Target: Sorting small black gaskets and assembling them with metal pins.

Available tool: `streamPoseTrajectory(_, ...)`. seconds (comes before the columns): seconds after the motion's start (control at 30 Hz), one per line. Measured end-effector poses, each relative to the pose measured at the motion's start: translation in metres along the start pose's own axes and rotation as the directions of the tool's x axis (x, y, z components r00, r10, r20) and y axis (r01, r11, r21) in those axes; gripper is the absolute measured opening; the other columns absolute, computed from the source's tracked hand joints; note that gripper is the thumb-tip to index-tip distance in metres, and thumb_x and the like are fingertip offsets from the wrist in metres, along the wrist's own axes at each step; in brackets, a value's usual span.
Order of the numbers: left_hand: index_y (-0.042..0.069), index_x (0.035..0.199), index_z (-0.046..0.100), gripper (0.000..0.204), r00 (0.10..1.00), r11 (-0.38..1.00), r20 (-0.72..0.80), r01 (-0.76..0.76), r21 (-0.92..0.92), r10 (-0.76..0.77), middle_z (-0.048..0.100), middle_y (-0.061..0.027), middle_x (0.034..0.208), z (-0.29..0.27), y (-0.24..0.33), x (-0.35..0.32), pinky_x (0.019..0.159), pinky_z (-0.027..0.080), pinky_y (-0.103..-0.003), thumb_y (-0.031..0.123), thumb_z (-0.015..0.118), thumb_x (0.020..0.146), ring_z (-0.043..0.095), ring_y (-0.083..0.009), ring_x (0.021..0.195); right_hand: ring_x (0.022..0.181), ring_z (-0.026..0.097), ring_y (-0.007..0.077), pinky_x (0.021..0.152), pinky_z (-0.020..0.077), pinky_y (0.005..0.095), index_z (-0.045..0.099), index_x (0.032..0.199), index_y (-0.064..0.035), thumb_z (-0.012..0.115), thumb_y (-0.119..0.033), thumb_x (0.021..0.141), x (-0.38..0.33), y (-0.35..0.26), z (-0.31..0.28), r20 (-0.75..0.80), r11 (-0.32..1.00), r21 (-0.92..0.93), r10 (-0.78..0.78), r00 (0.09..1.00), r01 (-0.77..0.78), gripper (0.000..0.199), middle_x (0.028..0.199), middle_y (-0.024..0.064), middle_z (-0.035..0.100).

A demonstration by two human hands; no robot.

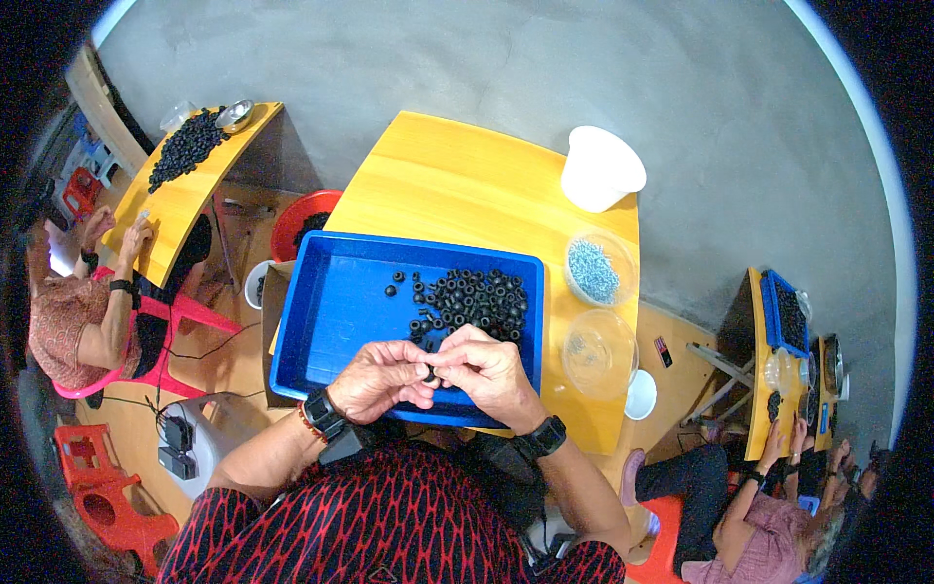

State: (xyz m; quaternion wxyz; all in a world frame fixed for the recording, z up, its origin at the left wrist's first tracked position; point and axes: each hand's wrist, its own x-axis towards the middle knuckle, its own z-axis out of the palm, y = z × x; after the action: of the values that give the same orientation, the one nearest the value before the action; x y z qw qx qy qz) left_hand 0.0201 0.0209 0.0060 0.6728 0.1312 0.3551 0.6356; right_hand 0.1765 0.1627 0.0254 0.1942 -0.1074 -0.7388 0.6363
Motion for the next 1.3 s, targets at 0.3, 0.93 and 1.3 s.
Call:
streamPoseTrajectory(0.3,0.001,0.098,0.062,0.007,0.998,0.997,-0.006,-0.063,-0.033,0.063,0.069,-0.0089,0.084,-0.001,-0.003,0.0,0.064,0.06,-0.03,0.003,0.064,0.091,0.068,-0.0149,0.07,0.082,0.065,0.0129,0.071,0.0558,0.0258,0.07,0.112,-0.0002,0.069,0.004,0.086,0.003,-0.013,0.001,0.059,0.979,-0.176,-0.098,0.993,0.107,0.027,0.097,0.0093,0.064)
streamPoseTrajectory(0.93,0.0,0.093,0.065,0.007,0.939,0.902,-0.204,-0.179,0.392,0.275,0.067,-0.0047,0.082,0.006,-0.015,0.005,0.063,0.051,-0.024,0.006,0.067,0.091,0.06,-0.0097,0.069,0.073,0.065,0.0391,0.066,0.055,0.0465,0.06,0.087,0.0031,0.065,-0.025,0.087,0.018,-0.047,0.015,0.244,0.536,-0.832,0.118,0.963,0.145,0.028,0.084,0.0211,0.061)
streamPoseTrajectory(1.3,-0.001,0.092,0.066,0.009,0.937,0.879,-0.179,-0.2,0.433,0.301,0.068,-0.0055,0.084,0.011,-0.011,0.0,0.067,0.052,-0.026,0.007,0.066,0.093,0.062,-0.0102,0.073,0.074,0.064,0.0387,0.063,0.0543,0.0461,0.055,0.09,0.0013,0.07,-0.025,0.085,0.011,-0.033,0.015,0.168,0.597,-0.791,-0.002,0.986,0.136,0.031,0.083,0.0196,0.058)
